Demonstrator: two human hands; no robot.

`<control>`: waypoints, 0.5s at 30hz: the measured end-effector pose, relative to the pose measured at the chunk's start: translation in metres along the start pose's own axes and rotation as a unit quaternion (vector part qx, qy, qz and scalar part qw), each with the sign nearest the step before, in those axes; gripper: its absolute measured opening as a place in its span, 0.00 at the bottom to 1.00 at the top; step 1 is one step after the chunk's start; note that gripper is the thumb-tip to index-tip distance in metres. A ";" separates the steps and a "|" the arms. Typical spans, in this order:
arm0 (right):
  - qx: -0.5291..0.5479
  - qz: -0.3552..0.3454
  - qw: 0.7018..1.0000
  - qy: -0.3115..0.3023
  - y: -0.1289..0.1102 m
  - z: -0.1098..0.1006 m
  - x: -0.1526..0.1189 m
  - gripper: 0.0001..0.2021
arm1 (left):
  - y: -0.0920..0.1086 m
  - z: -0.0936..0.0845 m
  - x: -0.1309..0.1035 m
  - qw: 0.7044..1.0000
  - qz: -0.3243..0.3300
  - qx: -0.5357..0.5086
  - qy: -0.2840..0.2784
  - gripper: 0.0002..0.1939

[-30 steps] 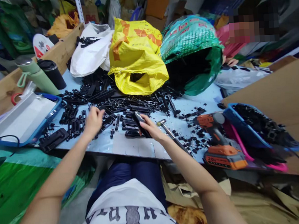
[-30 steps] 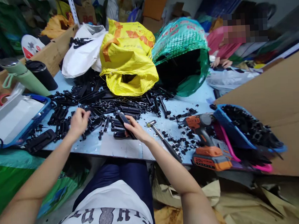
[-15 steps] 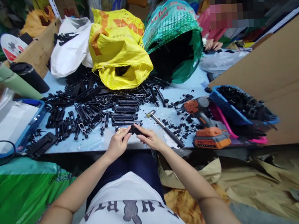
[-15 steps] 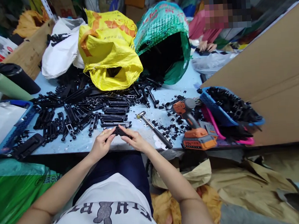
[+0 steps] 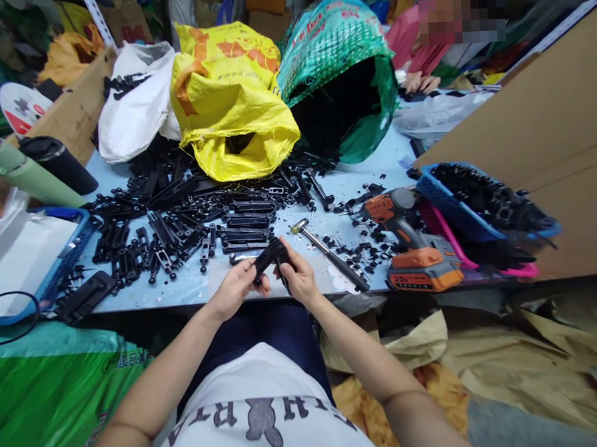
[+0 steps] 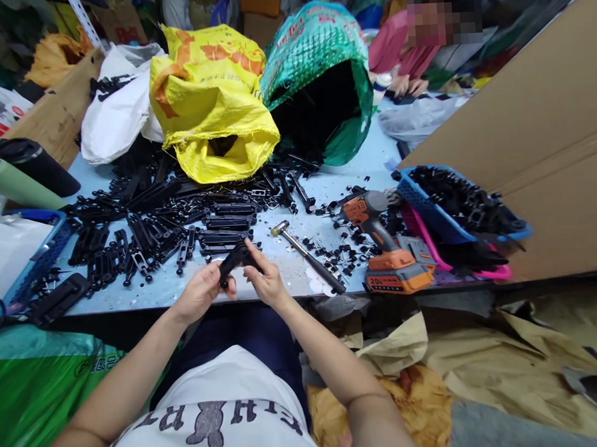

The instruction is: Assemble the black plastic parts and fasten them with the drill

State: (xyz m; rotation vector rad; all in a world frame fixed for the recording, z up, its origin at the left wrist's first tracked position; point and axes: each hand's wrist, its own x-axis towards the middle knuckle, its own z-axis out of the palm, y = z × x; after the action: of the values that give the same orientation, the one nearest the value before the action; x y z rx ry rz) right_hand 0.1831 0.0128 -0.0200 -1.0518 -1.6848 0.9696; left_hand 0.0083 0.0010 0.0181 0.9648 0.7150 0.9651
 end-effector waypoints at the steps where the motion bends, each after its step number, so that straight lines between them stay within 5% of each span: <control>1: -0.001 -0.004 1.000 -0.004 -0.001 -0.005 0.002 0.30 | 0.001 -0.001 -0.002 0.998 -0.047 -0.035 -0.034 0.25; 6: -0.120 -0.110 0.986 -0.043 -0.011 -0.028 0.005 0.32 | 0.002 -0.004 -0.008 0.984 -0.163 -0.044 -0.062 0.21; 10: -0.256 -0.161 0.942 -0.147 -0.010 -0.067 -0.006 0.28 | 0.015 -0.029 -0.027 0.975 -0.212 0.048 -0.056 0.22; 12: -0.288 -0.116 0.944 -0.109 -0.009 -0.089 -0.015 0.22 | 0.027 -0.044 -0.039 0.967 -0.227 0.114 -0.036 0.22; 15: -0.253 0.002 0.967 0.031 -0.016 -0.104 -0.026 0.19 | 0.038 -0.051 -0.045 0.959 -0.210 0.191 0.010 0.24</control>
State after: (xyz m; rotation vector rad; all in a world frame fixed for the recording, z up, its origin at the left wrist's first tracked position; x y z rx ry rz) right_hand 0.2835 -0.0012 0.0176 -1.3964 -1.9270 0.5047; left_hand -0.0660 -0.0132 0.0352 1.0783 1.0985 0.4709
